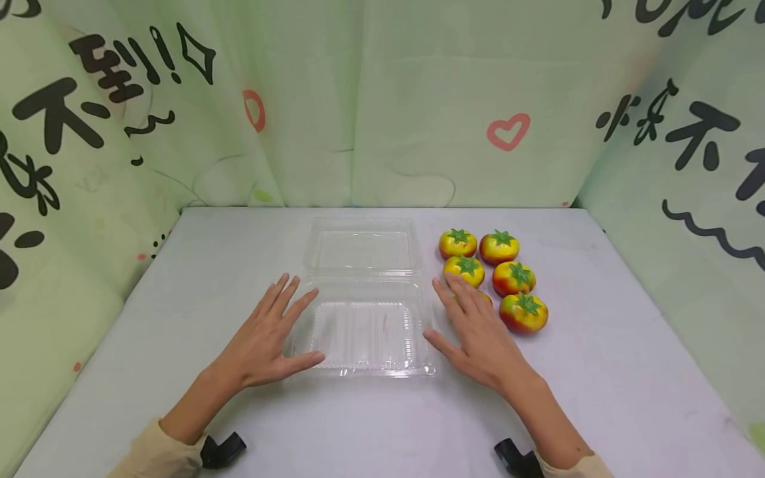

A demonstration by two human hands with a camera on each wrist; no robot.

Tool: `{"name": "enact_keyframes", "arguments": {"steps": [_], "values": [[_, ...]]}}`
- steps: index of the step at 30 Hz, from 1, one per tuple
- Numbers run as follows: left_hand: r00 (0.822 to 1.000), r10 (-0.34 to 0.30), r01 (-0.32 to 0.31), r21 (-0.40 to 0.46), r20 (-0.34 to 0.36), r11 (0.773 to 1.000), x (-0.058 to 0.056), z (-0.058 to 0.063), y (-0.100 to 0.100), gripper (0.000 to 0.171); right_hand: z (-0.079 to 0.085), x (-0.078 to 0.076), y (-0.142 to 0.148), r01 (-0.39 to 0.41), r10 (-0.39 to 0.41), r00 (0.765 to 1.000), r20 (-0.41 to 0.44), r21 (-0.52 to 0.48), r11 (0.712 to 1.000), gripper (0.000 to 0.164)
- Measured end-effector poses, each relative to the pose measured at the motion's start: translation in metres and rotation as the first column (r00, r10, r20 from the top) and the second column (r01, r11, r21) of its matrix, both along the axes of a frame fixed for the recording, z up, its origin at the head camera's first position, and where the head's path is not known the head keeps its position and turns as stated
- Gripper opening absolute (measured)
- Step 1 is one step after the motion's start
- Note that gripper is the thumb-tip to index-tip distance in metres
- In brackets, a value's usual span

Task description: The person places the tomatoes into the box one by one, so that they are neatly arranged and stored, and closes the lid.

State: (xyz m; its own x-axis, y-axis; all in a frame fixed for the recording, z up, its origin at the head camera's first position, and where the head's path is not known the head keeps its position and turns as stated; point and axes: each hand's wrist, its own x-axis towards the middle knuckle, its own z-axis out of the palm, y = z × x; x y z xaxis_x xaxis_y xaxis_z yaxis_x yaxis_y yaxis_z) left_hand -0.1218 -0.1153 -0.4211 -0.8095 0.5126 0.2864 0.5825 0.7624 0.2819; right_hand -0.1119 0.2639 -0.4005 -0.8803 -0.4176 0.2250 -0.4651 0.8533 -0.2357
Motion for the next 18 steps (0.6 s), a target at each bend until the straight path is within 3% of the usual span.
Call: {"name": "enact_keyframes", "arguments": {"steps": [18], "values": [[0.995, 0.045, -0.044, -0.009, 0.088, 0.999, 0.001, -0.005, -0.004, 0.101, -0.005, -0.004, 0.019, 0.041, -0.041, 0.998, 0.037, 0.003, 0.999, 0.079]]}}
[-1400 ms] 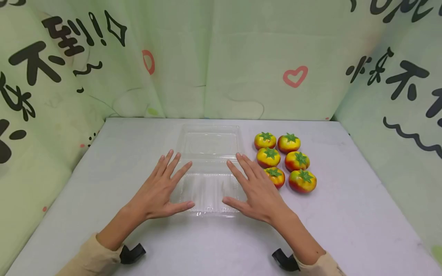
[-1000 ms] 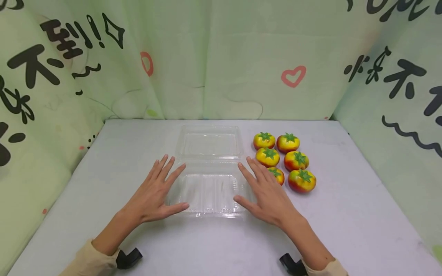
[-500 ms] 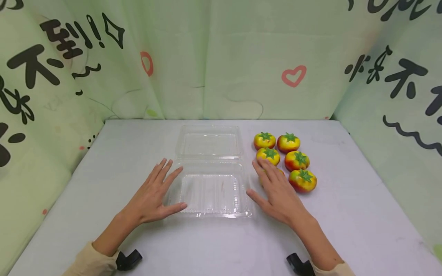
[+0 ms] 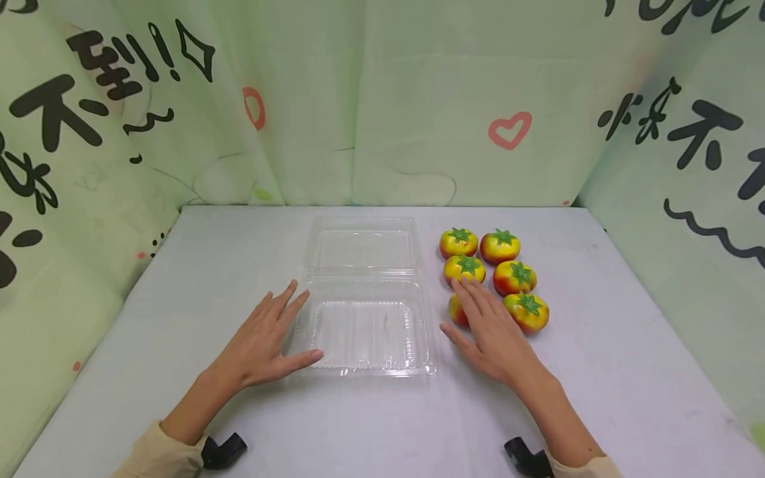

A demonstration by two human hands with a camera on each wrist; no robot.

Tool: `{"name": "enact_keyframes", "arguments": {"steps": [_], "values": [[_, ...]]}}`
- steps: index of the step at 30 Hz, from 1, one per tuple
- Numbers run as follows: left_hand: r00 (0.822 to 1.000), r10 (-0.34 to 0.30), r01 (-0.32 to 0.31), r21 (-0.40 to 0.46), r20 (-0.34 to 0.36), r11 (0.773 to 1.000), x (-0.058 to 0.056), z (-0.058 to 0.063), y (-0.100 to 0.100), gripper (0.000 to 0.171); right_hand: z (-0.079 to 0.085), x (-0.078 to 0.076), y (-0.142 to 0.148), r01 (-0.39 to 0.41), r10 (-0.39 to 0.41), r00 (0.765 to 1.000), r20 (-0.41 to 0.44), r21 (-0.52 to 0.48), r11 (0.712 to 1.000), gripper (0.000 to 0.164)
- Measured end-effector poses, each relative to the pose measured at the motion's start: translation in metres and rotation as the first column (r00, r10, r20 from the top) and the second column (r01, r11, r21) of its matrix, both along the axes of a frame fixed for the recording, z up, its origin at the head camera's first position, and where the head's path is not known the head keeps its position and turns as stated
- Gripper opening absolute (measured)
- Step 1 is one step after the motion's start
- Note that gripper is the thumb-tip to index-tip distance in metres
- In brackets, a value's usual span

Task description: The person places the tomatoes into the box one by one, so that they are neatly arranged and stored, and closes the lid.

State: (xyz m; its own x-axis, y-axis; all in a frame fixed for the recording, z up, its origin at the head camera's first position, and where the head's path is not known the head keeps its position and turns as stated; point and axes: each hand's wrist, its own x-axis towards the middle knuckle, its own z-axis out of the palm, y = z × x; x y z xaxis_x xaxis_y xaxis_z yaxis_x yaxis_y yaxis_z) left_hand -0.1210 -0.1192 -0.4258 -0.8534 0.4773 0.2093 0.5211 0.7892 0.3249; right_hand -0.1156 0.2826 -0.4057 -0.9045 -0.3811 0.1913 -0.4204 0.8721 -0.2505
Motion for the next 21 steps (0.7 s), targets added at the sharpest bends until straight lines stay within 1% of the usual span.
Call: {"name": "enact_keyframes", "arguments": {"steps": [8, 12, 15, 21], "values": [[1.000, 0.005, -0.005, 0.022, 0.019, 1.000, 0.0006, -0.0021, 0.0005, 0.099, -0.0013, -0.0030, 0.0049, 0.001, -0.001, 1.000, 0.016, 0.025, 1.000, 0.088], [0.999, 0.009, -0.010, 0.050, 0.033, 0.999, 0.0002, -0.0038, 0.0007, 0.096, -0.0013, -0.0038, 0.0057, 0.002, -0.002, 1.000, 0.014, 0.036, 0.999, 0.084], [0.999, 0.008, -0.011, 0.078, 0.033, 0.997, 0.0001, -0.0051, 0.0007, 0.091, -0.0015, -0.0048, 0.0055, 0.004, -0.004, 1.000, -0.003, 0.038, 0.999, 0.080], [1.000, -0.025, 0.022, 0.137, 0.016, 0.990, -0.0004, -0.0072, 0.0002, 0.079, -0.0032, -0.0060, 0.0060, -0.012, 0.013, 0.998, -0.065, 0.022, 1.000, 0.075]]}}
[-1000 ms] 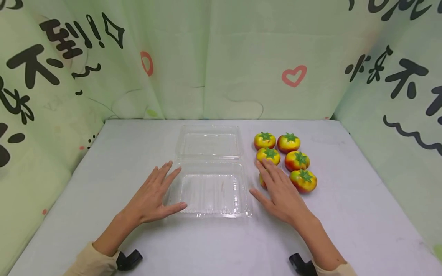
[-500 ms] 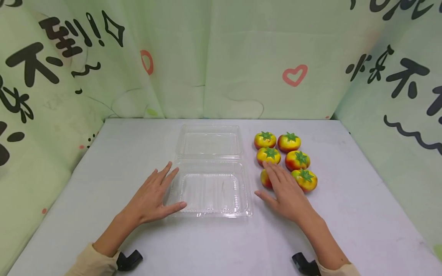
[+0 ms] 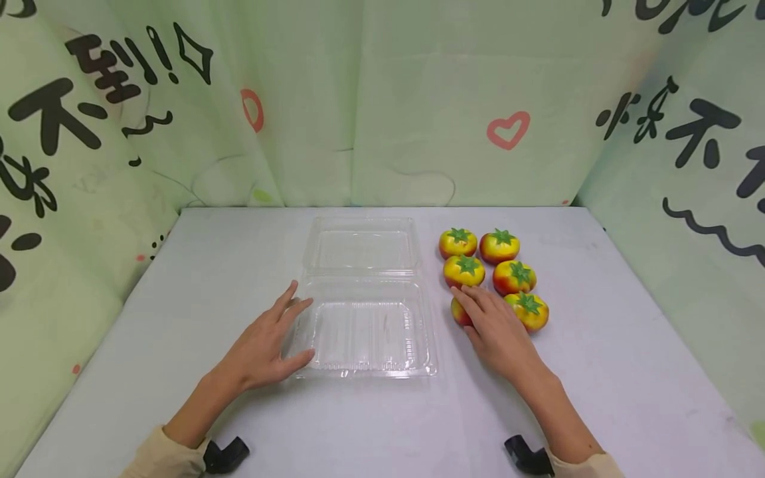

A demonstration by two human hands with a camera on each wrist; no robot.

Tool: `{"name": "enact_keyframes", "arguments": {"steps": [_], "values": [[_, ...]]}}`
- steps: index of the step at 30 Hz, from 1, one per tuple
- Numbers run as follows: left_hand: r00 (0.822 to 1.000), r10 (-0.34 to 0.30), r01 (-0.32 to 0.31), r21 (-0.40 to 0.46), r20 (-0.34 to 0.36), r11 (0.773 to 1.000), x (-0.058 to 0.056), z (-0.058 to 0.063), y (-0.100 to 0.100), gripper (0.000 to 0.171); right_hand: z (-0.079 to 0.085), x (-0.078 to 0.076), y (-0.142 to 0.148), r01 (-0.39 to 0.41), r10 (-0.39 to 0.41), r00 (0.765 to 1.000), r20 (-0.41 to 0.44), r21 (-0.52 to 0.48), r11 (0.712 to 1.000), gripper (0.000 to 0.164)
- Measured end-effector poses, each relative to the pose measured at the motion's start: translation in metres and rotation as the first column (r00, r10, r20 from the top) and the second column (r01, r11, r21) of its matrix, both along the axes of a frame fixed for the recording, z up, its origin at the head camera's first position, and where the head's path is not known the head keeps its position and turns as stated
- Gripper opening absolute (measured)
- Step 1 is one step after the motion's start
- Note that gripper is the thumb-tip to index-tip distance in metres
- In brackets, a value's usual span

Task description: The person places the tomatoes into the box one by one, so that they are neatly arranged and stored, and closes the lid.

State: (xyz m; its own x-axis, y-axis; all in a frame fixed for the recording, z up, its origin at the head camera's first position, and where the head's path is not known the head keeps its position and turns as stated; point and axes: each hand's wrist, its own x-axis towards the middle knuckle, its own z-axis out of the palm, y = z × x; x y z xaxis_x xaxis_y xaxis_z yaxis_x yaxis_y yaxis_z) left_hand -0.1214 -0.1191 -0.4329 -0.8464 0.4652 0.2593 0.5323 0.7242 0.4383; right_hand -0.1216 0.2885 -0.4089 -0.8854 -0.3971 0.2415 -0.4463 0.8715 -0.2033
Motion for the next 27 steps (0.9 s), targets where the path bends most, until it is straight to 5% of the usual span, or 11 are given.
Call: {"name": "enact_keyframes", "arguments": {"steps": [10, 20, 27], "values": [[0.999, -0.029, 0.029, 0.035, -0.024, 0.999, 0.0000, 0.0003, 0.0032, 0.072, -0.0008, 0.0004, 0.0002, -0.012, 0.009, 0.997, -0.078, -0.042, 0.999, 0.069], [0.997, -0.041, 0.045, 0.058, -0.063, 0.997, 0.0001, -0.0004, 0.0041, 0.070, 0.0051, -0.0015, -0.0006, 0.032, -0.032, 0.999, -0.018, -0.009, 0.999, 0.070], [0.997, -0.035, 0.039, 0.052, -0.063, 0.998, -0.0002, -0.0018, 0.0043, 0.071, 0.0023, -0.0049, 0.0037, 0.019, -0.018, 0.997, -0.072, 0.005, 1.000, 0.069]]}}
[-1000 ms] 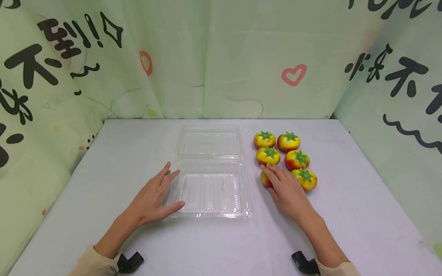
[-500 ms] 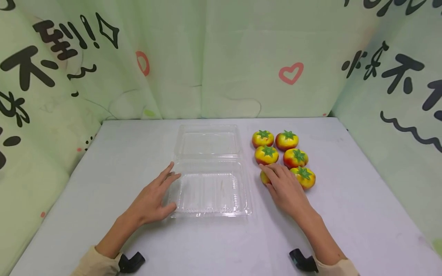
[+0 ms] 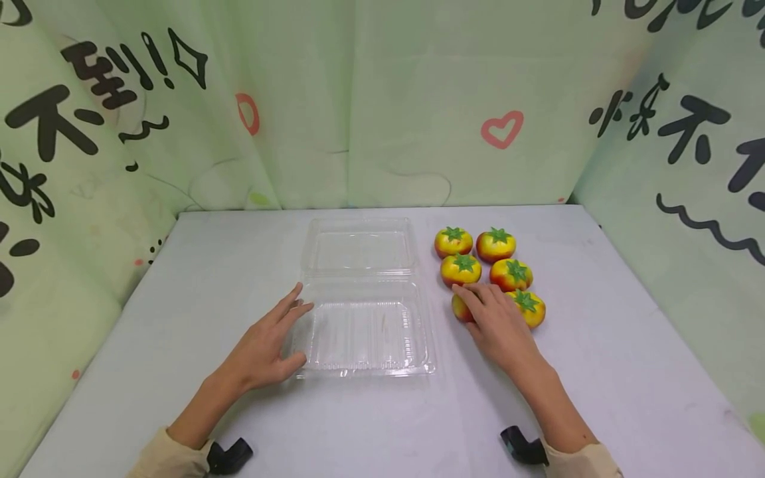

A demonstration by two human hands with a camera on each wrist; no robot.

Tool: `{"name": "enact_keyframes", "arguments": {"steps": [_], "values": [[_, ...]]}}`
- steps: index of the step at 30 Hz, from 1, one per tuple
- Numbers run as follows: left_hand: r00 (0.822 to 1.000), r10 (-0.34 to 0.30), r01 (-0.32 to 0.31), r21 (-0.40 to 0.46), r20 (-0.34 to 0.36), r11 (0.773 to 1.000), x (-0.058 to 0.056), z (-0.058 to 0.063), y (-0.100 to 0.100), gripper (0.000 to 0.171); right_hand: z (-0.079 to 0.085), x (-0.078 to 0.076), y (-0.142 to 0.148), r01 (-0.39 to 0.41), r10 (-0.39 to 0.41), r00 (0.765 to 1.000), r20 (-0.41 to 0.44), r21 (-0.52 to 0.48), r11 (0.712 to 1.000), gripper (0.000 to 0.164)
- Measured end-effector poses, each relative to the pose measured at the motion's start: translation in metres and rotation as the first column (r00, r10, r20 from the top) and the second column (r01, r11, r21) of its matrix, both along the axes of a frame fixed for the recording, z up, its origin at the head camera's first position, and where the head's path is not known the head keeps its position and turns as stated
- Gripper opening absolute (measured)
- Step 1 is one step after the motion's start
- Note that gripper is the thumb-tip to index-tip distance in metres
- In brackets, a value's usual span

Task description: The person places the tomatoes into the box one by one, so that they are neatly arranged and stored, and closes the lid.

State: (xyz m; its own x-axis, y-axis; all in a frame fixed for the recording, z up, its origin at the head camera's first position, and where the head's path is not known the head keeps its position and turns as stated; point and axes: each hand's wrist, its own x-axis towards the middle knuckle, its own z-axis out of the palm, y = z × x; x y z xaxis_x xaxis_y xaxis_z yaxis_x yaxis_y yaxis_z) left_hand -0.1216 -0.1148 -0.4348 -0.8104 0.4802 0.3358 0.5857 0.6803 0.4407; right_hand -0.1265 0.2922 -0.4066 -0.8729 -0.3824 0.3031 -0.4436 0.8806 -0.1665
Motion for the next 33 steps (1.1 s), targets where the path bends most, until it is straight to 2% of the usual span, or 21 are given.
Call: {"name": "enact_keyframes", "arguments": {"steps": [12, 19, 33], "values": [[1.000, -0.011, 0.010, 0.019, 0.008, 1.000, -0.001, -0.001, 0.001, 0.071, 0.005, 0.003, -0.002, -0.021, 0.019, 0.998, -0.057, -0.043, 0.999, 0.069], [1.000, -0.007, 0.006, 0.027, 0.005, 1.000, -0.002, -0.001, 0.002, 0.070, 0.017, 0.002, -0.010, -0.044, 0.034, 0.993, -0.115, -0.079, 0.996, 0.072], [1.000, 0.004, -0.004, 0.038, -0.004, 0.999, -0.005, -0.001, 0.005, 0.071, 0.039, -0.002, -0.036, -0.071, 0.054, 0.990, -0.128, -0.130, 0.989, 0.074]]}}
